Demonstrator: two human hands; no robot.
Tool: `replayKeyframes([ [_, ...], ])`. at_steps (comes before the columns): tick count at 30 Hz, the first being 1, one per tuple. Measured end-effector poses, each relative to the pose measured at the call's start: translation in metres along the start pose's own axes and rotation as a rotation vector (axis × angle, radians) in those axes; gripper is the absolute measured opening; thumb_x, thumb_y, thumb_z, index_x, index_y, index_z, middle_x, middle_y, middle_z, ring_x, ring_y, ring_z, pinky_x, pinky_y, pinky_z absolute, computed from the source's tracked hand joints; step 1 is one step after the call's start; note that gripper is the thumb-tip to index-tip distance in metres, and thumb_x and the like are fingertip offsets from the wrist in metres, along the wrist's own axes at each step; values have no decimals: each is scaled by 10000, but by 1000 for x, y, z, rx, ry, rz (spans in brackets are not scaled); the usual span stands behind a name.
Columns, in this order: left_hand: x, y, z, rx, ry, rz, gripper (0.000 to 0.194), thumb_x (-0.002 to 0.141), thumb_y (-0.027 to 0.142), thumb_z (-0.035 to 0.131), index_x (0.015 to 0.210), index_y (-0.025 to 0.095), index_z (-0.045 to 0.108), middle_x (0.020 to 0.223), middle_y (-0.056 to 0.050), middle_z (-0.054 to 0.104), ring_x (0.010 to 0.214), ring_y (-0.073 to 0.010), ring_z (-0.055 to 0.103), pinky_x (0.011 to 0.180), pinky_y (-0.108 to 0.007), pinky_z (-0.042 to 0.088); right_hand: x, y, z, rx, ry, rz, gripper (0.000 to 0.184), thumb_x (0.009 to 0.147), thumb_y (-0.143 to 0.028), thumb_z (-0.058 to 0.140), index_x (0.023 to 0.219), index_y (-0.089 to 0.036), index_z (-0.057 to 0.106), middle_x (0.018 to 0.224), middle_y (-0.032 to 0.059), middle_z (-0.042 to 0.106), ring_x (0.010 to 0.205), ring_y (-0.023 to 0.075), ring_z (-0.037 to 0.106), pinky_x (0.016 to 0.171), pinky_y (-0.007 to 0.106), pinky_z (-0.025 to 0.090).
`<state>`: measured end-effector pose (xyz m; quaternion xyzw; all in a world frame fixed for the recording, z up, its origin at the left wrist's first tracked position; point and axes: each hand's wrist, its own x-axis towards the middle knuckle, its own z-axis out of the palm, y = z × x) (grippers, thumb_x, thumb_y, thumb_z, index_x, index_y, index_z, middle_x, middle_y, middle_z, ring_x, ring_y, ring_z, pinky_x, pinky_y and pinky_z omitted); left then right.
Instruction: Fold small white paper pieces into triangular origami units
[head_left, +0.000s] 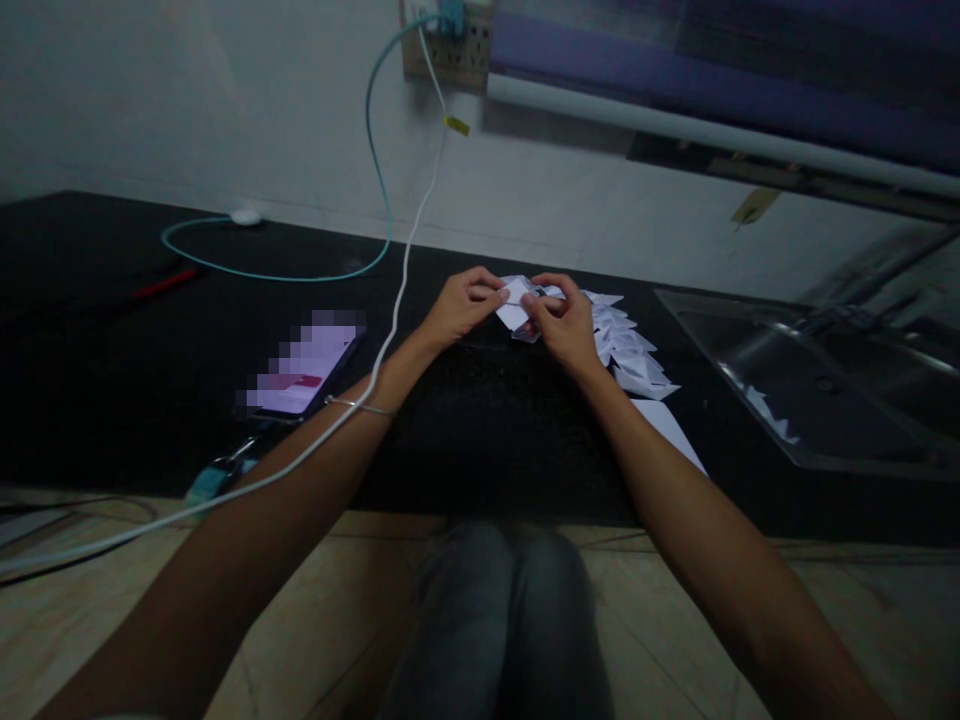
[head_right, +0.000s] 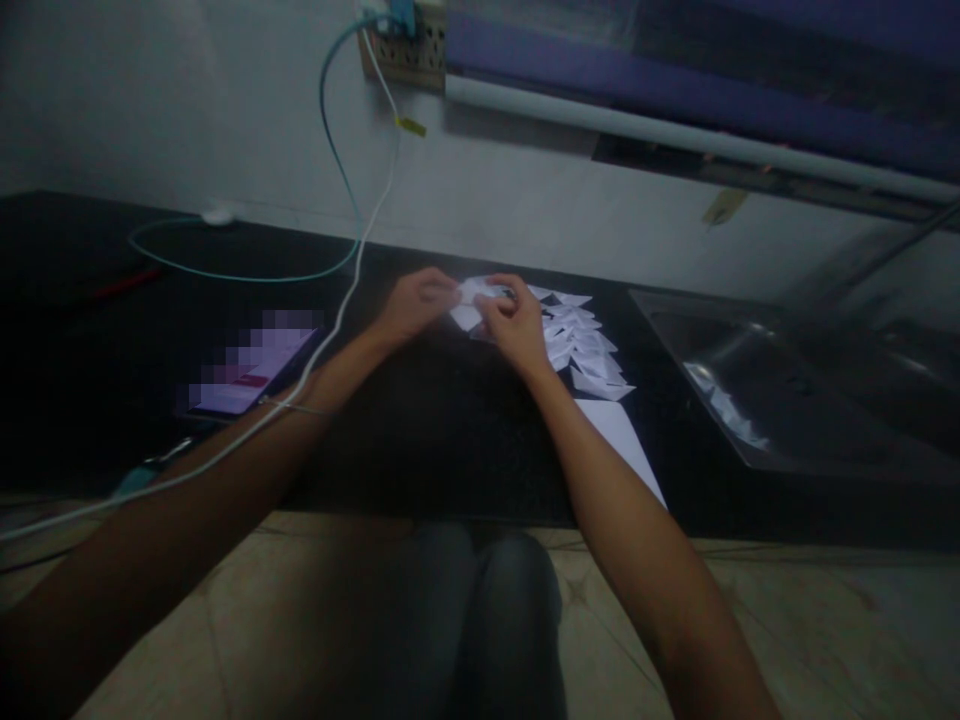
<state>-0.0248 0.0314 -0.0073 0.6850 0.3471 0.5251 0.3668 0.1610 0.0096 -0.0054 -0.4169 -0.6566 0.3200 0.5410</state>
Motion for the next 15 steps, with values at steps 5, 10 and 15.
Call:
replayKeyframes([
  [5,0,1,0,19,15,22,216,827,328,740,898,167,616,711,-15,629,699,-142,615,596,-250,435,0,-3,0,-15,14,27,392,783,-552,724,1018,-250,637,639,-16,660,564,169,640,579,330,561],
  [10,-2,3,0,34,-3,-10,231,823,346,738,927,171,629,733,-27,651,707,-155,622,595,-254,445,0,-5,-1,-25,19,36,343,777,-557,722,863,-230,667,603,-9,633,577,165,643,563,313,546],
  [15,-4,10,2,1,-18,-40,270,772,311,774,968,145,692,801,-70,702,775,-194,655,619,-277,489,1,-1,-2,-31,0,21,342,778,-560,715,811,-220,684,614,12,662,570,165,636,557,318,540],
])
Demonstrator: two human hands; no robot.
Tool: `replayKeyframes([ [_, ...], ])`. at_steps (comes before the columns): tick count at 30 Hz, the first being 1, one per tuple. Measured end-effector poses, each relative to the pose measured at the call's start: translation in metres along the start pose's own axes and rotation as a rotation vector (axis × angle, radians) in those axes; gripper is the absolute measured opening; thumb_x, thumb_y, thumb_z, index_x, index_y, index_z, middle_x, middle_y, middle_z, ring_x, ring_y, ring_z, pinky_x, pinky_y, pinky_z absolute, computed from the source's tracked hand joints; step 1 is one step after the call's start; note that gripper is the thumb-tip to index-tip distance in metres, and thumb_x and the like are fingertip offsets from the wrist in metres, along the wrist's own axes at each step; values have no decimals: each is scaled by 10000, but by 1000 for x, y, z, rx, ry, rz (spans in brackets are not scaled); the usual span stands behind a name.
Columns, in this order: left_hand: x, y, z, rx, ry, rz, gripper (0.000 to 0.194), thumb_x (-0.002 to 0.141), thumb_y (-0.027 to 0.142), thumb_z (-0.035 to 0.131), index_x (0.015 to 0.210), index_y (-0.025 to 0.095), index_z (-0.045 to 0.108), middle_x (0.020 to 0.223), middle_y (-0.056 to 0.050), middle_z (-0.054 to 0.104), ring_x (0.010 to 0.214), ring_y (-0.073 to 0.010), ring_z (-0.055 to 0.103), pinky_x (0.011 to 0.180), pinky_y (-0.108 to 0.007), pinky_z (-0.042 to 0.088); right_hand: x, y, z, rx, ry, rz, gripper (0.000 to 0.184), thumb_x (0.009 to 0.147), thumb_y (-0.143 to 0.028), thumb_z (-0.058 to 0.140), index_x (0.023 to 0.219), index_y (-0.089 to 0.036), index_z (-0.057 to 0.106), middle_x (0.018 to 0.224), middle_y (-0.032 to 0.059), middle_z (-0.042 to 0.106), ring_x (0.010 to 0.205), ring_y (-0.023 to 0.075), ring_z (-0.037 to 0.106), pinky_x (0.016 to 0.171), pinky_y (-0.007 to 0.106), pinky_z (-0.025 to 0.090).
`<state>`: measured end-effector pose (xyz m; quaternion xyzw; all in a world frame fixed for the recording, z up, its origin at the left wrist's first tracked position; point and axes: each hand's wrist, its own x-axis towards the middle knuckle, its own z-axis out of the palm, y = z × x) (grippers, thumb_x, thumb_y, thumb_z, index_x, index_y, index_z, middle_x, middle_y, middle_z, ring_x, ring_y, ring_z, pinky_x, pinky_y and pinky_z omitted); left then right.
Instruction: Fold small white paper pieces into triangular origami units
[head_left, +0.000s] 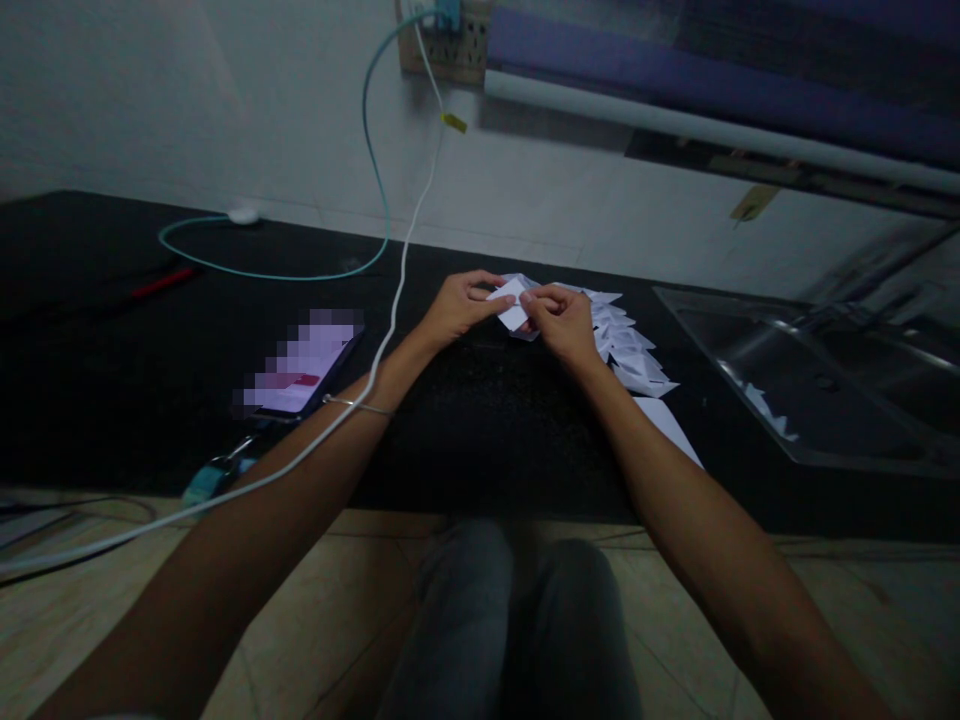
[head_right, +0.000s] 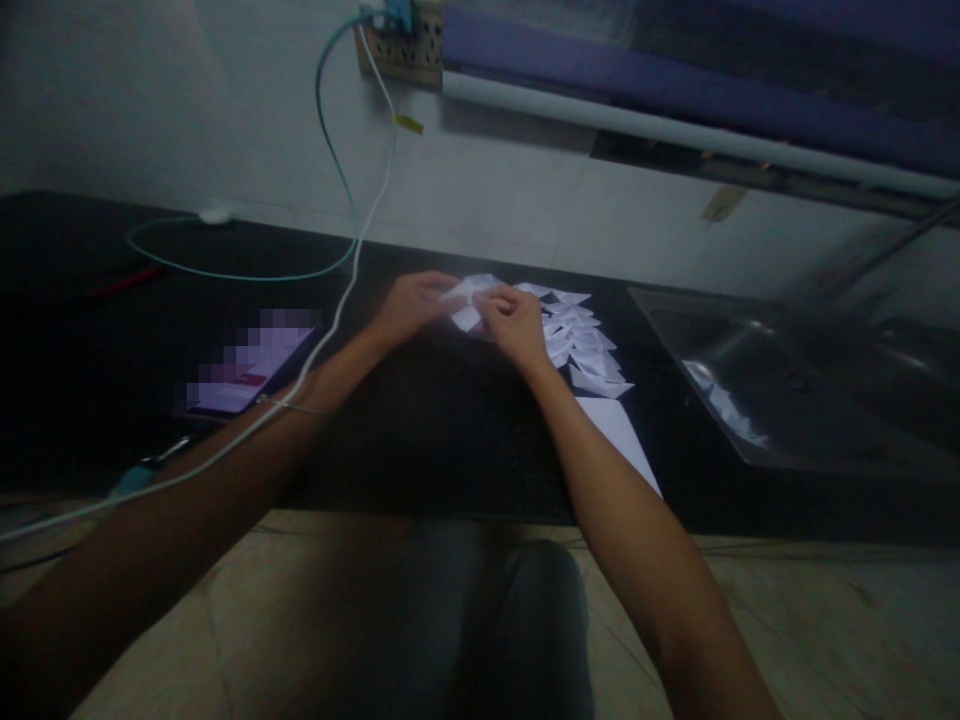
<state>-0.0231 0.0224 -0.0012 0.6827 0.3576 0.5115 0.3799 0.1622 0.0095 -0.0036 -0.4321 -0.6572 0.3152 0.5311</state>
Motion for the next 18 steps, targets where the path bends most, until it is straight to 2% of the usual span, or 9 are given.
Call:
replayKeyframes([
  [4,-2,2,1,1,-26,-19,248,763,320,772,893,114,727,811,-96,730,776,-179,663,634,-271,500,0,3,-1,-24,0,1,320,790,-525,714,808,-206,692,628,26,670,577,166,634,565,321,543],
  [11,2,-7,-3,39,-14,9,238,729,361,796,770,137,727,670,-49,681,668,-133,613,533,-222,425,-3,2,2,-36,-15,21,336,812,-526,703,822,-190,694,623,48,667,569,174,641,567,333,546],
  [15,1,-1,-4,37,-16,19,270,754,404,784,826,144,760,709,-57,702,670,-134,614,526,-225,431,-3,1,2,-39,-10,59,394,796,-604,701,870,-217,697,582,33,647,547,188,641,549,342,545],
  [18,-1,4,-2,17,-79,-1,294,809,446,738,865,160,775,741,-68,715,664,-134,620,508,-227,436,-2,3,0,-50,34,61,431,781,-664,684,864,-242,699,521,4,604,510,189,627,525,342,533],
])
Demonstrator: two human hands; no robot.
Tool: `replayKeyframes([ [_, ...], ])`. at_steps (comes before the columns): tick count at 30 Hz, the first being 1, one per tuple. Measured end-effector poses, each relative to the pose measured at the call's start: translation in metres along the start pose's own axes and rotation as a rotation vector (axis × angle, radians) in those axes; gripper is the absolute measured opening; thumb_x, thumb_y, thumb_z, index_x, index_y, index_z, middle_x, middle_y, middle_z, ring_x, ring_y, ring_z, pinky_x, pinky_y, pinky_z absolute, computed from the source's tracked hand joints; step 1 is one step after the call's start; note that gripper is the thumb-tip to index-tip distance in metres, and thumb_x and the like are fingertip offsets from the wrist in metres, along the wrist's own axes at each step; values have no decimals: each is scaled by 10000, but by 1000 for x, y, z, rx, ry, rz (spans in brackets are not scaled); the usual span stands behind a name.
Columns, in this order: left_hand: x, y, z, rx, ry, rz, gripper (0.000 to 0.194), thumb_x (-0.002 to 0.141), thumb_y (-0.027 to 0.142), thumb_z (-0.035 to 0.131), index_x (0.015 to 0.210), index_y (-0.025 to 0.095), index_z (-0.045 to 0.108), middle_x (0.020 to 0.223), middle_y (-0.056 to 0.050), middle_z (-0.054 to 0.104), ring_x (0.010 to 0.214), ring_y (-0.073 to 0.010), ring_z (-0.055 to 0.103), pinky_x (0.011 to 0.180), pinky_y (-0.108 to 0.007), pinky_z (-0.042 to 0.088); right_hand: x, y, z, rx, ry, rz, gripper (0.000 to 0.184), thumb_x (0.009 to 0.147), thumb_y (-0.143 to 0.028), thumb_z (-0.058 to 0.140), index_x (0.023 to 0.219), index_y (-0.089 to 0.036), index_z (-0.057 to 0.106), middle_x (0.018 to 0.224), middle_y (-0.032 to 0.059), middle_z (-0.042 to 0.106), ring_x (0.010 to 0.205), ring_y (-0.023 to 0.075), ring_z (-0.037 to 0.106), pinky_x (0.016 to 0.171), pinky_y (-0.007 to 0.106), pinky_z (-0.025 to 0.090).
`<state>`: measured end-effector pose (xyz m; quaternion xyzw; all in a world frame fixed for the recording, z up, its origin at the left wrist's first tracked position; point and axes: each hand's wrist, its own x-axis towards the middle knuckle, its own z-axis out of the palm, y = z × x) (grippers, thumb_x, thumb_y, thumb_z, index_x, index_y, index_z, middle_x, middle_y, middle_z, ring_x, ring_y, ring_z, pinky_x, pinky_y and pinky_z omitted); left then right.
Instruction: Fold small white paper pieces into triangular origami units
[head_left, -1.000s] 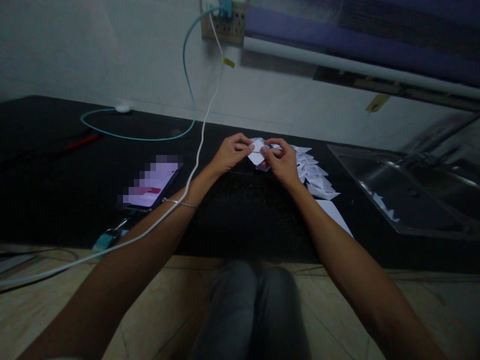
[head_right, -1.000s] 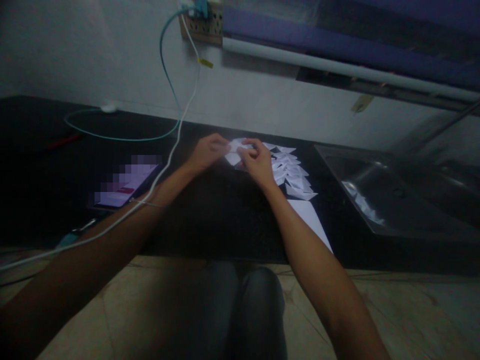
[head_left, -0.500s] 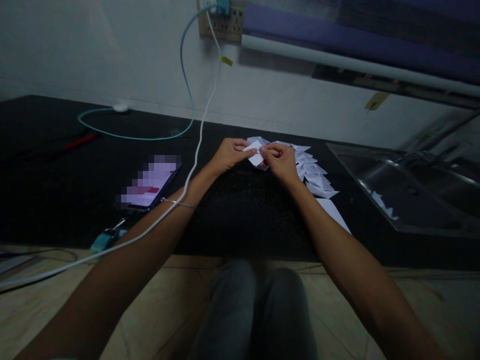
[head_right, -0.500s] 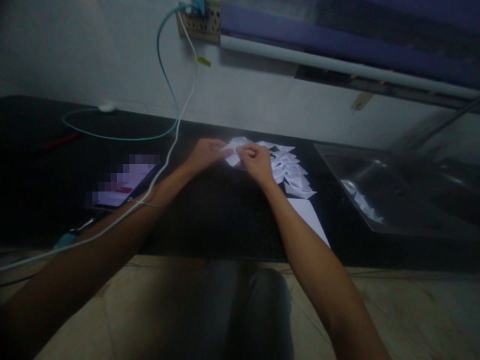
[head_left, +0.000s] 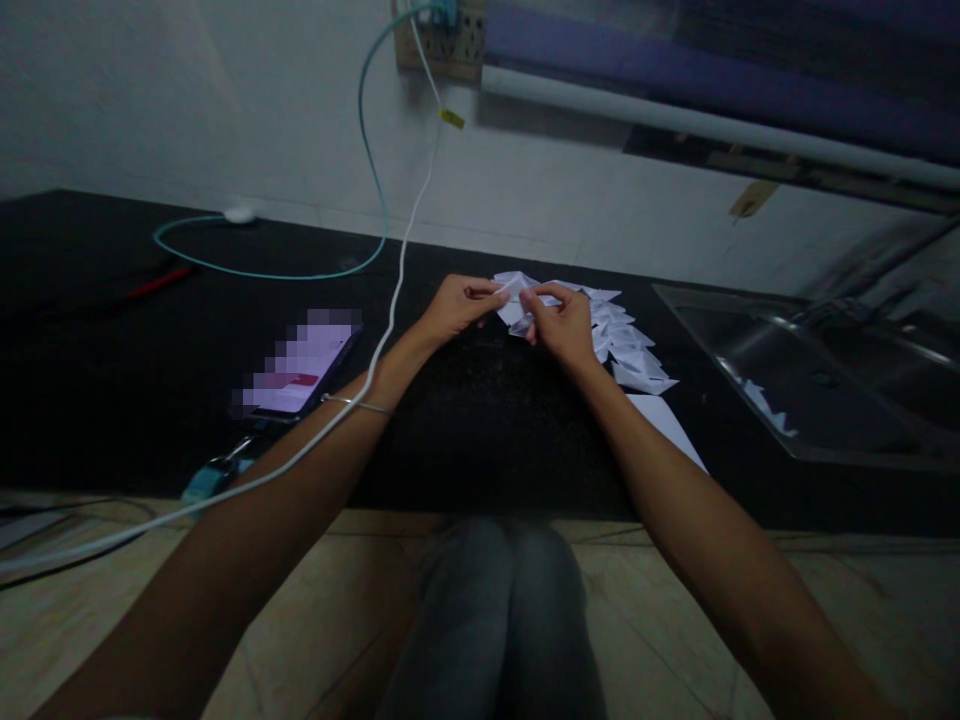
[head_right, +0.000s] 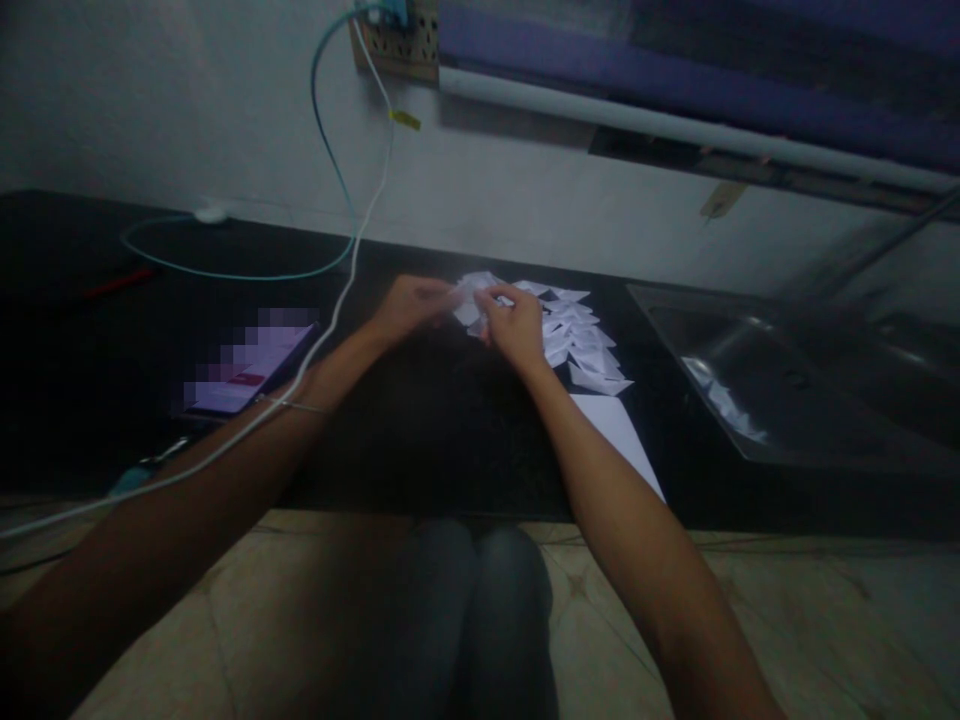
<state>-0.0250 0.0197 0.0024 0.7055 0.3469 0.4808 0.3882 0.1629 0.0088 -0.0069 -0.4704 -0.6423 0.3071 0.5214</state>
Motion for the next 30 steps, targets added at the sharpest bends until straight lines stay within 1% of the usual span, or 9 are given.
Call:
replayKeyframes([
  [4,0,0,2,-41,-71,27,358,854,490,687,933,152,775,816,-90,729,707,-144,652,524,-223,469,2,1,0,97,35,4,482,761,-699,675,904,-239,681,623,25,681,533,171,643,532,334,547],
  [7,1,-3,2,-25,-71,47,420,852,538,678,961,142,767,810,-87,726,736,-152,664,543,-213,488,3,0,1,121,19,8,547,743,-750,650,919,-232,662,729,56,724,606,167,673,545,314,558],
  [11,4,-5,4,-25,-50,35,435,843,550,689,987,146,761,809,-86,722,778,-161,672,565,-209,501,5,-2,0,140,-5,61,589,747,-799,595,899,-233,652,735,65,720,627,164,682,531,294,559],
  [16,8,-13,2,-146,20,-60,398,879,501,657,1073,164,737,951,-116,734,866,-183,693,548,-206,502,8,1,-4,197,35,80,449,760,-669,682,877,-236,656,723,44,710,656,175,703,591,314,594],
  [18,10,-17,-1,-174,25,-95,377,879,487,660,1063,166,733,921,-120,734,824,-183,696,523,-210,493,7,2,-3,197,36,69,423,749,-607,720,960,-245,659,741,31,715,680,181,711,631,330,607],
  [20,10,-19,-2,-168,1,-110,351,871,470,673,1030,163,734,867,-117,729,767,-174,694,514,-219,491,6,3,-3,181,26,57,469,738,-577,736,1063,-252,645,763,27,721,687,185,713,651,343,612],
  [22,8,-18,-2,-140,-15,-94,324,862,443,685,1008,157,734,824,-109,723,731,-165,688,521,-229,498,5,4,-1,160,10,43,508,730,-575,739,1102,-245,636,770,32,721,681,188,710,651,350,611],
  [26,5,-12,-1,-96,9,-52,290,846,369,696,1008,132,738,794,-106,723,713,-161,686,528,-241,497,5,7,0,141,-22,23,479,723,-590,739,1028,-228,668,763,41,707,693,196,707,644,359,615],
  [30,2,-6,-1,-83,25,-30,304,835,344,702,1025,112,748,814,-117,738,722,-164,690,514,-234,480,6,9,0,195,-24,17,452,706,-563,767,1004,-232,691,797,41,716,704,194,706,660,375,622],
])
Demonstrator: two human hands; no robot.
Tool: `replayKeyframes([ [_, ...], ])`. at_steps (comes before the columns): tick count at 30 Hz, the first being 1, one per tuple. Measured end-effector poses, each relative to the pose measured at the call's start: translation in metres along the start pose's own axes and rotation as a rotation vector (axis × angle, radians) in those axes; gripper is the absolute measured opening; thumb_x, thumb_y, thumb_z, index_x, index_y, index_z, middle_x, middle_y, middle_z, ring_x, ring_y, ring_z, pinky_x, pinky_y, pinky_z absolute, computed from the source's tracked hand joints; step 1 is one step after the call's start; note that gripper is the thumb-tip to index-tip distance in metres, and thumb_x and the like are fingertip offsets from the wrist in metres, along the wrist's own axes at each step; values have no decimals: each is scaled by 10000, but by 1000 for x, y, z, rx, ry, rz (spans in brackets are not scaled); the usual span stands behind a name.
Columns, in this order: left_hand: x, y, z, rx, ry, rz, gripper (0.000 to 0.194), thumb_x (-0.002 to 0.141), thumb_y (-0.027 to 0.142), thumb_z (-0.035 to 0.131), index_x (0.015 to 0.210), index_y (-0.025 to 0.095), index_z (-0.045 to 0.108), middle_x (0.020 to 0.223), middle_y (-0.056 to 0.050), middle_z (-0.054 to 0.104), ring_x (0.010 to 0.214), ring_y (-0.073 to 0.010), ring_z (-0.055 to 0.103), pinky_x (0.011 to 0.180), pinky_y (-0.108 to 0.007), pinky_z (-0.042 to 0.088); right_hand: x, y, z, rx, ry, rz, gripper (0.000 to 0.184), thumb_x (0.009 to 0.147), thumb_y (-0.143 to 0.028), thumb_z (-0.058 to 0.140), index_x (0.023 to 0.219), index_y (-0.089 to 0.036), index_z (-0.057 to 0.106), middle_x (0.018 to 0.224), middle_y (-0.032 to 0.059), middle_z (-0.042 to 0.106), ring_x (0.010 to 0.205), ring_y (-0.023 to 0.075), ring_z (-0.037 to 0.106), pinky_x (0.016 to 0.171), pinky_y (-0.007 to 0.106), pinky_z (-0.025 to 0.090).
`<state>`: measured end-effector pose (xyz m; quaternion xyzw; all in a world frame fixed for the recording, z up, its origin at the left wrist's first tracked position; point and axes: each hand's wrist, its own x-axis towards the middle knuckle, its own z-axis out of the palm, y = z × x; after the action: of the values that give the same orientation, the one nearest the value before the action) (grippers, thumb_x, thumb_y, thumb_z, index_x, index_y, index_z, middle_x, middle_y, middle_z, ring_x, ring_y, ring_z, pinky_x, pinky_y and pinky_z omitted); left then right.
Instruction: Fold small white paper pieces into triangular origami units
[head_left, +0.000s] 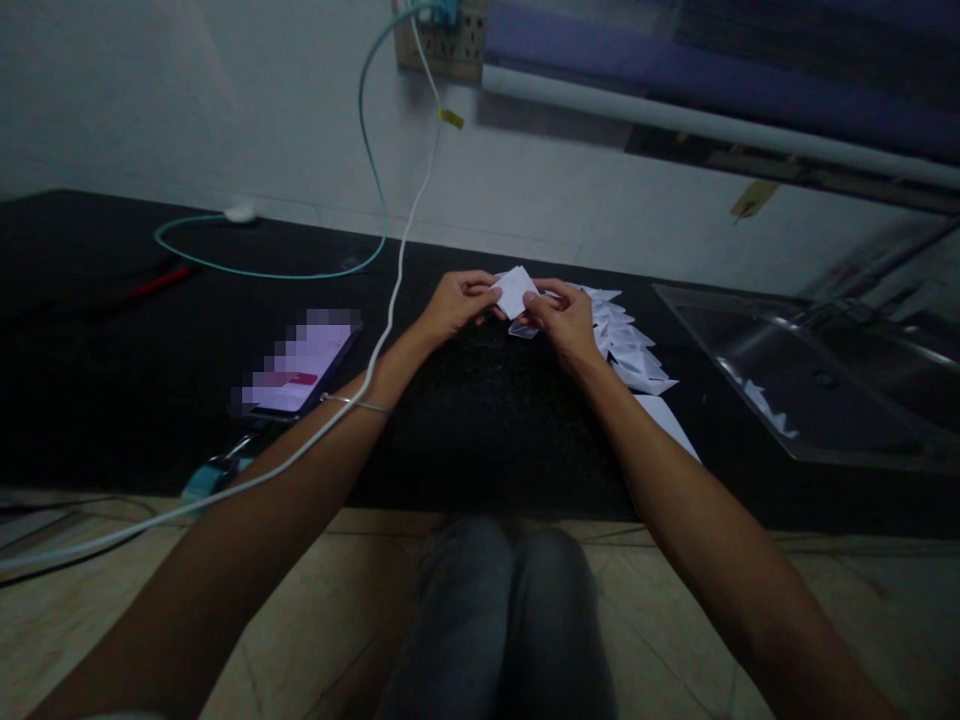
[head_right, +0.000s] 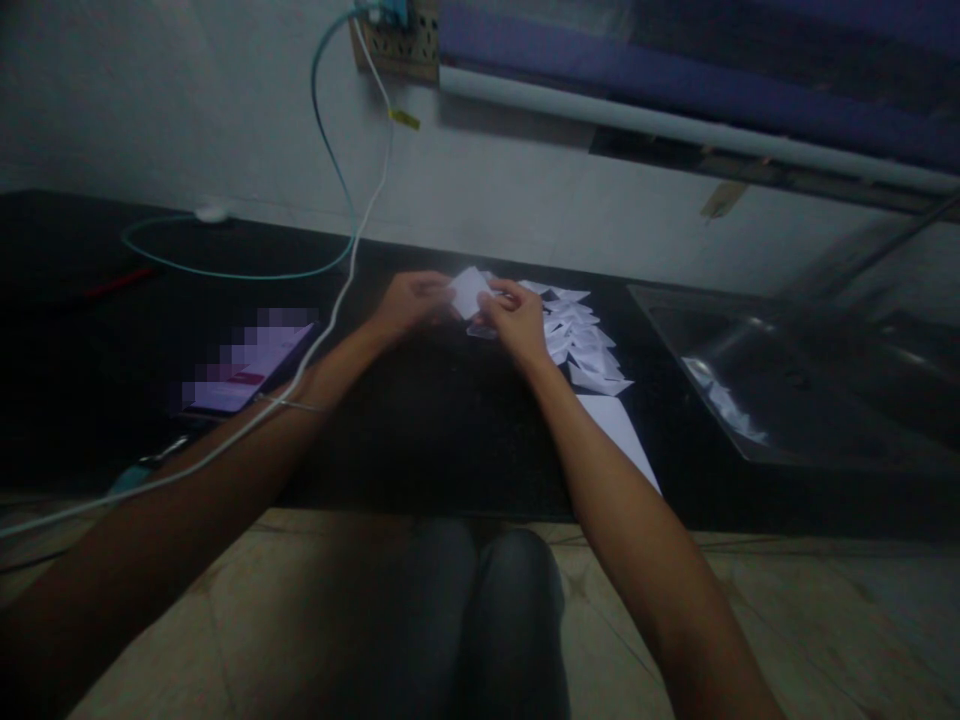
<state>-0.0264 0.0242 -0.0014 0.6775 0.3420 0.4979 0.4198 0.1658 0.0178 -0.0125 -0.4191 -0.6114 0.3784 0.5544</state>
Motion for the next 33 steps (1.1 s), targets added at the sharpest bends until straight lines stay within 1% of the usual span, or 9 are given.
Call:
replayKeyframes([
  [7,-4,4,-1,-12,-10,9,375,808,332,720,1117,122,752,830,-116,754,743,-180,702,510,-235,474,0,-4,0,56,66,38,465,650,-522,823,1002,-233,731,893,59,750,778,218,708,678,418,636],
  [12,-2,2,-4,-4,33,20,352,816,334,714,1088,117,769,786,-114,760,700,-166,693,525,-239,469,1,-4,0,103,37,4,333,675,-427,813,947,-242,761,920,47,752,782,191,703,733,405,629],
  [15,-1,1,-4,0,47,24,308,806,310,709,1039,122,783,751,-100,759,648,-146,674,526,-233,459,1,-2,0,121,8,-50,247,711,-376,782,928,-258,775,932,32,753,767,175,697,770,413,623],
  [20,-1,4,-3,15,81,9,213,802,259,676,863,80,774,694,-100,731,602,-127,656,527,-228,441,2,1,0,55,30,-75,166,748,-299,709,884,-247,791,802,11,737,710,162,691,768,389,610],
  [22,0,3,-3,-17,60,-12,206,810,253,663,867,75,750,700,-94,720,624,-136,675,522,-220,436,3,2,-1,27,31,-92,165,755,-267,688,880,-253,794,757,3,726,697,162,691,745,376,602],
  [24,2,1,-4,-69,23,-21,229,838,281,646,948,92,715,724,-74,708,636,-141,690,506,-206,425,4,2,-2,4,36,-109,172,758,-242,674,879,-258,795,739,1,721,691,164,691,728,372,596],
  [28,6,-4,-4,-142,-52,-59,379,937,465,553,1168,168,599,794,-47,689,630,-137,701,465,-183,395,4,0,-3,-12,54,-153,172,753,-218,671,862,-255,799,741,2,728,670,157,683,718,367,589],
  [30,7,-5,-1,-133,-104,-104,442,964,550,489,1165,167,583,795,-62,692,604,-131,691,451,-186,384,3,-2,-3,-37,44,-173,169,758,-231,674,866,-255,802,773,4,743,679,157,683,721,365,589],
  [33,5,-6,5,-93,-198,-134,468,976,576,470,1096,142,598,737,-80,693,559,-117,663,446,-193,377,1,-3,-2,-86,12,-197,166,788,-278,669,880,-255,806,851,16,763,742,170,695,738,365,592],
])
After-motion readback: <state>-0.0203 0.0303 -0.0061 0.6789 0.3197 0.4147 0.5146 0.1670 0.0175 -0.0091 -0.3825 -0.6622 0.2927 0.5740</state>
